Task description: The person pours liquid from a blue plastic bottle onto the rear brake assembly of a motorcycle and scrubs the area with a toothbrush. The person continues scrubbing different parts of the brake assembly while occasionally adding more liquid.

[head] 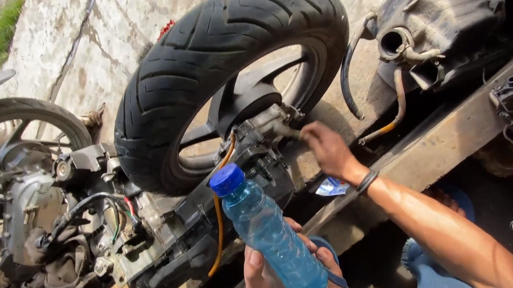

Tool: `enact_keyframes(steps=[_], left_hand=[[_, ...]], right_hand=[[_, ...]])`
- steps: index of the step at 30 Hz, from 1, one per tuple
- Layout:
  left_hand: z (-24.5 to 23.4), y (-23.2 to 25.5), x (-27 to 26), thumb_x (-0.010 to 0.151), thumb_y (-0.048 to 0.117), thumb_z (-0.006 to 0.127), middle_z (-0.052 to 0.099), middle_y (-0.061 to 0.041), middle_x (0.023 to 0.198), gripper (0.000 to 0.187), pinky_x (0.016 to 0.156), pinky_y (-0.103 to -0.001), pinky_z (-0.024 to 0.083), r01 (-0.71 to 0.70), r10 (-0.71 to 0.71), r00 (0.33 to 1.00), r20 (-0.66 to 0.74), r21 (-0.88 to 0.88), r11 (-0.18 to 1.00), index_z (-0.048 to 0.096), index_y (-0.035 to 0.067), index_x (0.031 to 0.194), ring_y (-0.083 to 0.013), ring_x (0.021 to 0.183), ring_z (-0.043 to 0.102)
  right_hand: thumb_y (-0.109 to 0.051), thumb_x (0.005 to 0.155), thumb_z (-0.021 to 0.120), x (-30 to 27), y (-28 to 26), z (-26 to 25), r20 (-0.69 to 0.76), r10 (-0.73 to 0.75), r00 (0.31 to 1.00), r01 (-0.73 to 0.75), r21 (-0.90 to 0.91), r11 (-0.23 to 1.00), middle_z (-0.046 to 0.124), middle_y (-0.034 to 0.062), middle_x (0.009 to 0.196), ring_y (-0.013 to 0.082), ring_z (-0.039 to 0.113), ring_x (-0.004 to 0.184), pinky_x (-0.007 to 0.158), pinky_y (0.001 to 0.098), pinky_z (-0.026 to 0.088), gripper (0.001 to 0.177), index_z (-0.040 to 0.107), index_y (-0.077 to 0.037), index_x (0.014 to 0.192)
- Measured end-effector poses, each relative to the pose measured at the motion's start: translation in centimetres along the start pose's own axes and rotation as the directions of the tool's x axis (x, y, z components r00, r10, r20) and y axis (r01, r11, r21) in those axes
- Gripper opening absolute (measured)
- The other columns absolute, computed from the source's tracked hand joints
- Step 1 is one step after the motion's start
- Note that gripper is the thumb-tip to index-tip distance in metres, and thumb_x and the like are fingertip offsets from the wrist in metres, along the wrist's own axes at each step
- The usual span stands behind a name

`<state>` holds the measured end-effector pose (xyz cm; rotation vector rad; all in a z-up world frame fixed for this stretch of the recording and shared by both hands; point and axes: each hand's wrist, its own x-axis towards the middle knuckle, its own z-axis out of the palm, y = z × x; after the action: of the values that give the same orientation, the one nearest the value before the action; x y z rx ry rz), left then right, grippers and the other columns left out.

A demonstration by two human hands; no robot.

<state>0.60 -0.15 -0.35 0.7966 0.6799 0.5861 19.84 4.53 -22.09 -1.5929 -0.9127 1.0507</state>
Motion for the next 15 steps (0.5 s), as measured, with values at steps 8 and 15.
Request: enact_keyframes(steps=[8,15], left_hand=[[-1.8,-1.8,-0.5,0.092,0.061,0.064,0.063,-0.020,0.112,0.071,0.070,-0.051,0.063,-0.085,0.087,0.993,-0.075,0.032,0.996,0.055,-0.002,0.122,-0.0316,0.082,0.072],[-2.7,-2.6,-0.6,0.091,0.059,0.064,0.058,-0.023,0.113,0.080,0.066,-0.051,0.063,-0.079,0.073,0.992,-0.102,-0.051,0.996,0.042,-0.001,0.138,-0.0357,0.082,0.071]], right_hand=[[-0.032,0.105,0.043,-0.7,1.0,0.3,-0.033,-0.118,0.992,0.114,-0.108,0.988,0.065,0.0054,0.095,0.0192,0.061,0.082,0.072,0.0348,0.053,0.028,0.061,-0.012,0.110],[-0.023,0.105,0.050,-1.7,-1.5,-0.2,-0.017,-0.216,0.976,0.214,-0.078,0.974,0.068,0.0088,0.100,0.0235,0.065,0.085,0.074,0.0374,0.055,0.023,0.064,-0.008,0.115]])
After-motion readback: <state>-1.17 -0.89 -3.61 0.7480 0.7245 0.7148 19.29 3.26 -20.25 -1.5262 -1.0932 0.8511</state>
